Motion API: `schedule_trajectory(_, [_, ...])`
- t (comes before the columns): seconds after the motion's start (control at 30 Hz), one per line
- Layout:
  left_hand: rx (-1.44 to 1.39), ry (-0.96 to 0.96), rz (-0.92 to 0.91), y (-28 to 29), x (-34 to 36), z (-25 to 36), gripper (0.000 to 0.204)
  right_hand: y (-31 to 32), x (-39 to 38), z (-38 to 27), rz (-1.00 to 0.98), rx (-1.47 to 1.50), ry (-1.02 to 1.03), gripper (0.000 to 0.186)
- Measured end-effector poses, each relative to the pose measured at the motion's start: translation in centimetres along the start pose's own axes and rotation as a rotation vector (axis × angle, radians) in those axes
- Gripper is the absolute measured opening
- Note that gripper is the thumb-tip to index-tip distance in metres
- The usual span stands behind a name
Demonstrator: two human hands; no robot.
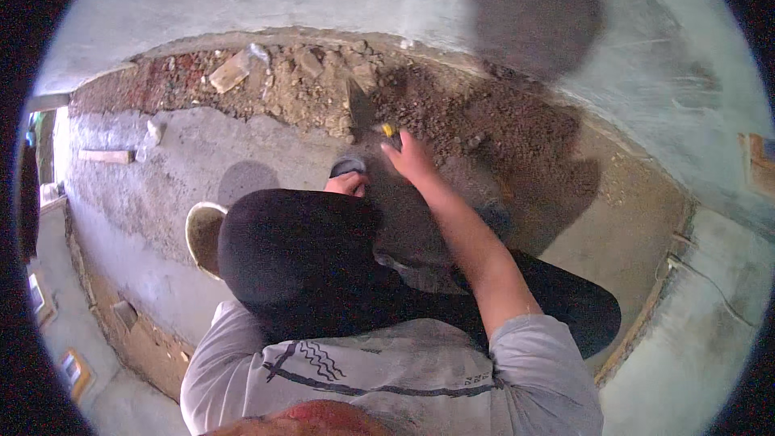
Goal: Smoothing and leveling soil/rubble for a floor foundation using a trowel.
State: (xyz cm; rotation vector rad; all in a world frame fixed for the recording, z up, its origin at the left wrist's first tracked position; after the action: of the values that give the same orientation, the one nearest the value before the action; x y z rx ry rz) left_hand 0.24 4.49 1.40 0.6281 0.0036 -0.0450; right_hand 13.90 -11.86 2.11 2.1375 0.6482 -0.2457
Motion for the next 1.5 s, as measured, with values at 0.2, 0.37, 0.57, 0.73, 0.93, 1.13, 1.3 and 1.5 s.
schedule_trajectory(0.2, [-0.052,-0.018,-0.047,-0.7,0.8,-0.7,0.017,-5.1,5.2,-7.8,-0.281,0.416,0.211,0.056])
schedule_trajectory(0.37, [-0.037,-0.061,0.025,0.6,0.7,1.0,0.015,-7.0,3.1,-0.5,-0.302,1.139,-0.329,0.042])
schedule_trajectory(0.57, [-0.026,-0.006,0.073,0.1,0.6,0.7,0.014,2.3,-0.8,14.4,0.044,1.119,-0.486,0.042])
schedule_trajectory(0.73, [-0.037,0.011,-0.047,0.0,0.6,-0.5,0.014,6.7,-2.6,17.2,0.181,0.949,-0.441,0.053])
schedule_trajectory(0.93, [0.001,-0.004,-0.031,-0.3,0.0,-1.0,0.014,-1.4,1.0,2.2,-0.047,0.546,-0.008,0.044])
schedule_trajectory(1.13, [0.051,-0.022,-0.015,-1.1,0.1,-1.7,0.013,-8.5,3.2,-6.9,-0.217,0.206,0.153,0.046])
schedule_trajectory(1.3, [0.060,-0.041,-0.005,-1.4,0.5,-1.9,0.013,-5.5,3.6,2.6,-0.022,0.414,0.122,0.042])
schedule_trajectory(1.5, [-0.040,-0.028,-0.040,-0.3,0.4,-0.4,0.015,3.0,-2.8,17.2,0.156,1.105,-0.401,0.048])
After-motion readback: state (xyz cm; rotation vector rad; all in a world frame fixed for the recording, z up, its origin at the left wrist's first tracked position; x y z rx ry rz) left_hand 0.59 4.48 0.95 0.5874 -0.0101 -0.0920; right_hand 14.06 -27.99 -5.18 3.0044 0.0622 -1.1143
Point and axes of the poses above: each hand's wrist, its own x-axis towards the middle knuckle, its own y-axis out of the back of the hand, z = x × y, the point moved 7 cm from there along x, towards the middle knuckle, and after that the axes turned 4 degrees about y, right-handed, at the moved point
